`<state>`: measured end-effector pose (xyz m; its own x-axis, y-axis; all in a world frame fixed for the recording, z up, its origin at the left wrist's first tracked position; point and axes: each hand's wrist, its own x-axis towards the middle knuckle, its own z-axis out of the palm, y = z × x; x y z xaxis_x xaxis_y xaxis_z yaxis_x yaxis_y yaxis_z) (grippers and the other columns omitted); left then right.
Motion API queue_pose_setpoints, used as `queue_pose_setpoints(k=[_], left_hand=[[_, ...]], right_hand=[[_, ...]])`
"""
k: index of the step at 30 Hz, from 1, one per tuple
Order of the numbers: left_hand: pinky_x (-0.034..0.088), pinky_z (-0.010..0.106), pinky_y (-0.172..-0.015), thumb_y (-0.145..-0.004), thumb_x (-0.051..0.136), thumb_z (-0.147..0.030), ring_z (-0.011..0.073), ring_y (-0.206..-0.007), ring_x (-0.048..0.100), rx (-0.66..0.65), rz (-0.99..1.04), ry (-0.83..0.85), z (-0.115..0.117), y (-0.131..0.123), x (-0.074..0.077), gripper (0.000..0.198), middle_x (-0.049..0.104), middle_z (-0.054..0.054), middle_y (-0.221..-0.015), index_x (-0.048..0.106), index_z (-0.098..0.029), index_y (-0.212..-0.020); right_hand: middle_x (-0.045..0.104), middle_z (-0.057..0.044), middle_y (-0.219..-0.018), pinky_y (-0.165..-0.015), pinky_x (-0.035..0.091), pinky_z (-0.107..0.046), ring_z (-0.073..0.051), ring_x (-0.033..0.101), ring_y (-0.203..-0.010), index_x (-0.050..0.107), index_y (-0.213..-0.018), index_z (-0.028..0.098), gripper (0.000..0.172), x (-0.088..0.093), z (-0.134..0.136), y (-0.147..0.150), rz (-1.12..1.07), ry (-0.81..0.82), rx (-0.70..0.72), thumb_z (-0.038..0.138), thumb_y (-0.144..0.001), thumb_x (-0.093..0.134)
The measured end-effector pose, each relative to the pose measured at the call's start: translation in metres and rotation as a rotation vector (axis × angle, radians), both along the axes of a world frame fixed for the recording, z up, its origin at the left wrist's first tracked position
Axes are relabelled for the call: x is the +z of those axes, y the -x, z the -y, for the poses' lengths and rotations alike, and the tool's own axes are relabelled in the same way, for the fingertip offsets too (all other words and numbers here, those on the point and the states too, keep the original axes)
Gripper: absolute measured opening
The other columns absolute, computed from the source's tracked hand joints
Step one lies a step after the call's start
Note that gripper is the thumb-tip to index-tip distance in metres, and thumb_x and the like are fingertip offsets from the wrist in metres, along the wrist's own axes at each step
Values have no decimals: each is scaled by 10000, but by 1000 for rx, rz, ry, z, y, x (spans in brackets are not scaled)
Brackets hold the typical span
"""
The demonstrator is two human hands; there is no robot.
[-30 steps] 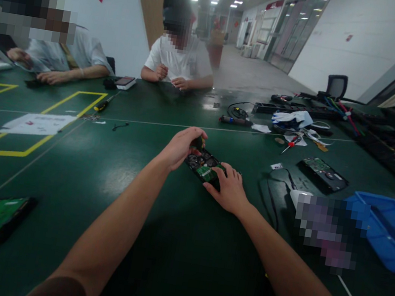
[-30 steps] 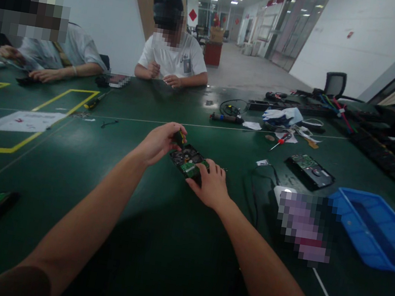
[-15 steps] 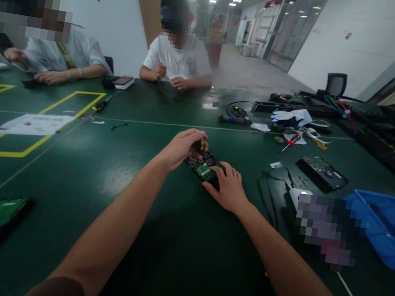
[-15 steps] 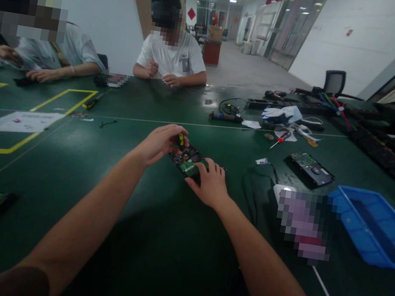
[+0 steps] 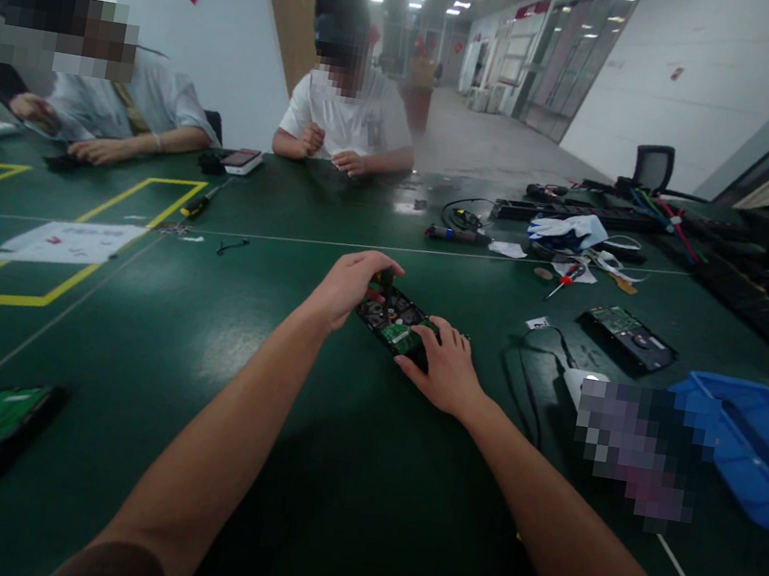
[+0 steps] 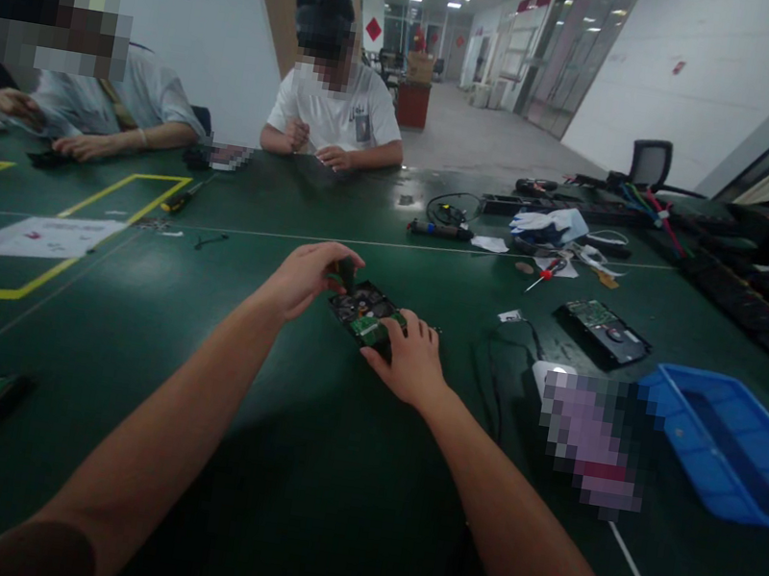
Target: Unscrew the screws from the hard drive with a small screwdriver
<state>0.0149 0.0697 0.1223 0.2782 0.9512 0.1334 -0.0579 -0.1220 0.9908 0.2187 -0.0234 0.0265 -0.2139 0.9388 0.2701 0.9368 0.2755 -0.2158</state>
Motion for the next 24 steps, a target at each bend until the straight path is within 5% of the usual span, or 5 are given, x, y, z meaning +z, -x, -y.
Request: queue_pose_setpoints(k=[8,15,24], left_hand=[[529,274,-611,-879,624,-331,198,-835,671,-10,112,81,7,-4,7,166,692,77,-865,646,-180,-946],[542,281,-667,-906,595,-296,186,-886,667,-130,154,54,7,-3,7,150,698,91,-975,671,-167,-896],[497,257,-627,-893,646,-376,180,-856,643,-89,165,63,4,-7,0,195,661,67,-905,667,-183,-879]], right_hand=[[430,-164,-1546,-1101,364,-592,-393,458,-1360,537,-1416,258,586,0,0,1,1,-6,-9,646,-979,498],[424,-172,-1547,-1096,369,-585,-388,467,-1345,536,-1414,242,590,0,0,1,5,-12,0,644,-985,493],[422,-160,-1549,-1105,367,-590,-391,457,-1365,529,-1425,257,590,1,0,1,4,4,1,648,-985,481]])
